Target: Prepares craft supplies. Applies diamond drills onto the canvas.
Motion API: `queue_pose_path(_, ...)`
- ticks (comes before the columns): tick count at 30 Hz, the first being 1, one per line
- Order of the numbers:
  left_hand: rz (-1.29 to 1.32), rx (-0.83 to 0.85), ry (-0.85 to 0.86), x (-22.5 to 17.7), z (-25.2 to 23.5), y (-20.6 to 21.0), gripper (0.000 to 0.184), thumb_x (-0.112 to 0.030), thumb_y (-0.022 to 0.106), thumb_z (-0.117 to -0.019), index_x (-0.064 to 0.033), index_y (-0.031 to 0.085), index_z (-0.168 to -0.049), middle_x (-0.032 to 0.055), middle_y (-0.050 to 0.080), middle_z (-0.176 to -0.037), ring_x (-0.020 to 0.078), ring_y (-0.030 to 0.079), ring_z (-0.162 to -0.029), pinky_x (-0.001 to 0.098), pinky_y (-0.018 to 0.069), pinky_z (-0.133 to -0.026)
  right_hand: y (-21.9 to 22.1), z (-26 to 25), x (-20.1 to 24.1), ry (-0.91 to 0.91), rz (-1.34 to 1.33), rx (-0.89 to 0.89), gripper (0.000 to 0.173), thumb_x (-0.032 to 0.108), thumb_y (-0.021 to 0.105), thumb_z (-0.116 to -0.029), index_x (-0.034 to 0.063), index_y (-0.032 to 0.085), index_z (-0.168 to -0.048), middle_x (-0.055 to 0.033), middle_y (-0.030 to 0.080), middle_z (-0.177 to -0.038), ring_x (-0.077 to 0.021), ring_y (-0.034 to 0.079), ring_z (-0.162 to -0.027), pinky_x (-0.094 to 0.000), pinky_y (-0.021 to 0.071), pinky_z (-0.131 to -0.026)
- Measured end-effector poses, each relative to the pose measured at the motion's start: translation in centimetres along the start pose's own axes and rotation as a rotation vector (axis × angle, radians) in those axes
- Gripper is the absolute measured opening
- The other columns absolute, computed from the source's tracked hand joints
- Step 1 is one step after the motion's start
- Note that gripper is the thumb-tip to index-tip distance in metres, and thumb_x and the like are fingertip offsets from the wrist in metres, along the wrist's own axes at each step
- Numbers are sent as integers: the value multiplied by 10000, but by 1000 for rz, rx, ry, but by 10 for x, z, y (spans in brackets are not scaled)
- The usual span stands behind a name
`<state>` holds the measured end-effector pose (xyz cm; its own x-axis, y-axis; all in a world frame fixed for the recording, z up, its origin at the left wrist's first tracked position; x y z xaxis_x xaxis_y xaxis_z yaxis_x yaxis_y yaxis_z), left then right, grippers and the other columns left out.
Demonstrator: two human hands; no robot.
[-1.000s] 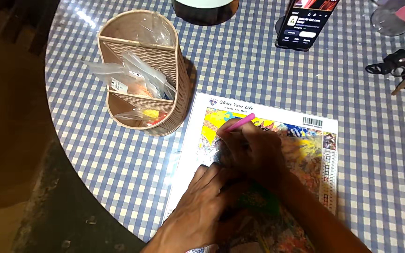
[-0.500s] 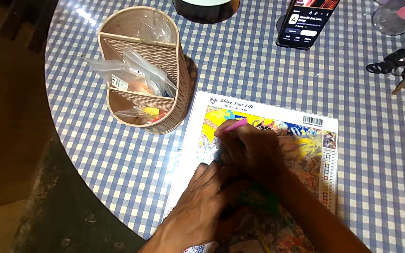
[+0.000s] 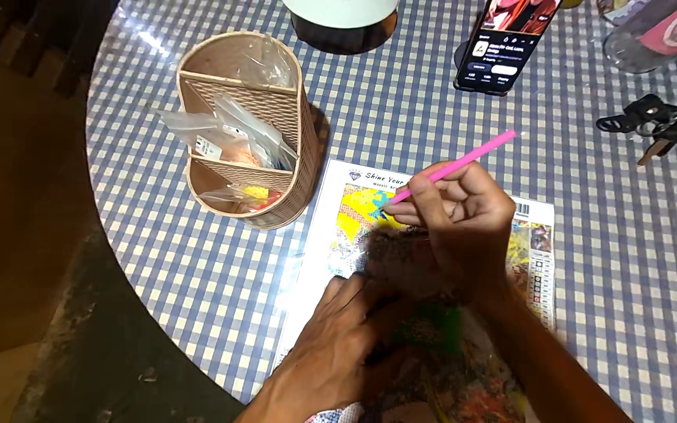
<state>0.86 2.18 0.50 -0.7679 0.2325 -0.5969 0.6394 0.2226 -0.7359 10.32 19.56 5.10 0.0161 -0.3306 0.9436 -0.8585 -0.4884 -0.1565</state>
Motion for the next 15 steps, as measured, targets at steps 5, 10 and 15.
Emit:
queue_pose_path(5, 12, -20, 14, 2, 2, 1, 435, -445, 669, -933, -208, 684, -1297, 28, 666, -1230, 154, 580, -1105, 344, 422, -909, -23, -7, 17, 37, -68, -69, 106, 112, 597, -1047, 54, 570, -1131, -45, 738, -944, -216, 782, -766, -362, 695, -663)
queue_pose_path(10, 24, -5, 14, 2, 2, 1, 455, -457, 660, -936, -218, 669, -1323, 20, 661, -1251, 155, 577, -1117, 347, 420, -912, -38, -9, 30, 56, -116, -139, 103, 135, 548, -1074, 59, 560, -1142, -88, 744, -991, -268, 785, -787, -393, 695, -669)
queue_pose_path(15, 21, 0, 17, 2, 1, 1, 454, -456, 646, -940, -211, 670, -1322, 28, 661, -1256, 162, 582, -1109, 358, 421, -911, -44, -5, 32, 39, -112, -157, 101, 132, 544, -1075, 67, 561, -1150, -64, 746, -977, -249, 784, -785, -378, 694, -670)
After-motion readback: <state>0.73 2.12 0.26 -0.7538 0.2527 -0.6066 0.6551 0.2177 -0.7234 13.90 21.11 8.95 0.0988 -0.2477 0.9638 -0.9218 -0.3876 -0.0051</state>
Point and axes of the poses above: each hand's wrist, its own z-axis away from the middle knuckle, its own y-axis out of the palm, x = y × z, the point moved 1 cm from there along -z, towards the middle knuckle
